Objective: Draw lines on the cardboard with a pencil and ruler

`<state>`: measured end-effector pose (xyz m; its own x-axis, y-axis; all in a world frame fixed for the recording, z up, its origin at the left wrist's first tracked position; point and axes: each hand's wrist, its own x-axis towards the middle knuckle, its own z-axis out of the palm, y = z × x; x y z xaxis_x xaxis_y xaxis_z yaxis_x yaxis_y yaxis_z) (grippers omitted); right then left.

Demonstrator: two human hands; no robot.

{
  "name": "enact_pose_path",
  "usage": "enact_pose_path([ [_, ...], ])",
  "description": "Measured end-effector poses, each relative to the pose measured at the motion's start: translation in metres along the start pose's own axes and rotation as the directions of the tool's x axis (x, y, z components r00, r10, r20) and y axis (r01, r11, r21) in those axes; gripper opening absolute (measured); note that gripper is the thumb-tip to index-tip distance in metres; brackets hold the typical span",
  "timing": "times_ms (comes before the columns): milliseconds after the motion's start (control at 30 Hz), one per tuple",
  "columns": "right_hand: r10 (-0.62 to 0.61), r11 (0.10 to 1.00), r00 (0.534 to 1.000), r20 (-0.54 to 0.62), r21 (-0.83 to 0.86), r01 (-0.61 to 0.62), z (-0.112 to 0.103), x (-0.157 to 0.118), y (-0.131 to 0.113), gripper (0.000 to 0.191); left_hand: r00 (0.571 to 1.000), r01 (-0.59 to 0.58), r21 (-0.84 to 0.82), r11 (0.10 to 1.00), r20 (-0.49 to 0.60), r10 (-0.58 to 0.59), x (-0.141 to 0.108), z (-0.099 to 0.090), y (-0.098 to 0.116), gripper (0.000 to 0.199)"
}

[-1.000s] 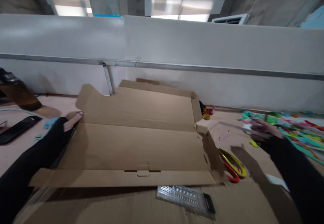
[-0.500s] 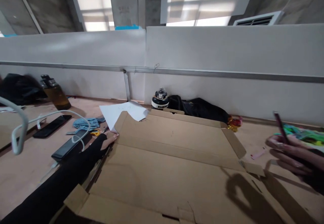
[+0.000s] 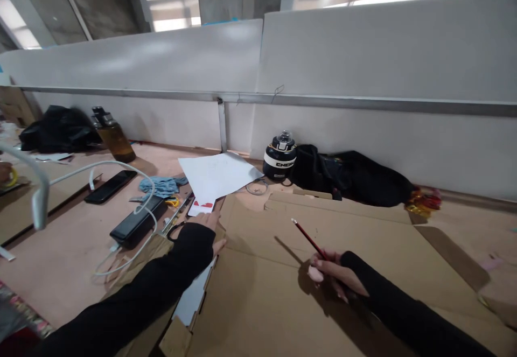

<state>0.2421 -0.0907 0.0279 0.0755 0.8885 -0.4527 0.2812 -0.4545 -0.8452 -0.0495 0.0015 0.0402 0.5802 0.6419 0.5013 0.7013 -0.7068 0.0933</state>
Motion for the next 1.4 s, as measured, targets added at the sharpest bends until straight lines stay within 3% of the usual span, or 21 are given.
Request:
enact_pose_path([
  [133,-0.034,0.998,0.998,-0.054,0.044,0.037,0.021,0.011,0.003,0.036,0.987,-0.145,-0.049,0.988,0.06,0.148,-0.007,0.03,0.005,0.026],
  [200,-0.057,0.996,0.997,-0.048,0.061,0.06,0.031,0.019,0.002,0.036,0.971,-0.216,-0.076,0.973,0.092,0.222,-0.02,0.043,0.012,0.021],
  [267,-0.085,0.993,0.994,-0.062,0.079,0.09,0.04,0.025,-0.001,0.034,0.955,-0.27,-0.091,0.959,0.105,0.279,-0.035,0.051,0.02,0.029],
  [400,-0.127,0.991,0.99,-0.067,-0.057,0.123,0.053,0.025,-0.014,0.029,0.904,-0.399,-0.144,0.906,0.102,0.414,-0.061,0.056,0.032,0.067],
  [500,-0.156,0.965,0.987,-0.041,-0.221,0.143,0.056,0.017,-0.02,0.023,0.886,-0.44,-0.103,0.892,0.11,0.45,-0.068,0.058,0.038,0.06],
  [633,-0.063,0.977,0.998,-0.002,-0.203,0.061,0.055,0.016,-0.022,0.025,0.883,-0.446,-0.019,0.895,0.155,0.443,-0.071,0.061,0.045,0.057],
  [867,-0.143,0.985,0.983,-0.113,-0.115,0.13,0.062,0.033,-0.038,0.03,0.899,-0.436,-0.022,0.9,0.043,0.436,-0.072,0.069,0.048,0.055],
  [1033,-0.088,0.992,0.987,-0.137,-0.099,0.075,0.061,0.038,-0.04,0.032,0.9,-0.419,-0.039,0.907,-0.151,0.409,-0.077,0.083,0.05,0.046],
  [1200,-0.121,0.992,0.98,-0.156,-0.057,0.113,0.054,0.042,-0.035,0.037,0.891,-0.39,-0.032,0.92,-0.265,0.369,-0.076,0.091,0.051,0.032],
  [1267,-0.108,0.994,0.982,-0.154,-0.052,0.101,0.054,0.042,-0.035,0.038,0.875,-0.361,-0.048,0.931,-0.363,0.321,-0.072,0.092,0.052,0.028],
  [1333,-0.152,0.98,0.976,-0.153,-0.154,0.129,0.059,0.04,-0.033,0.035,0.854,-0.352,-0.057,0.934,-0.427,0.296,-0.067,0.092,0.054,0.027],
  [1400,-0.294,0.905,0.943,-0.155,-0.364,0.222,0.069,0.037,-0.026,0.03,0.835,-0.34,-0.066,0.938,-0.481,0.268,-0.063,0.093,0.056,0.026],
])
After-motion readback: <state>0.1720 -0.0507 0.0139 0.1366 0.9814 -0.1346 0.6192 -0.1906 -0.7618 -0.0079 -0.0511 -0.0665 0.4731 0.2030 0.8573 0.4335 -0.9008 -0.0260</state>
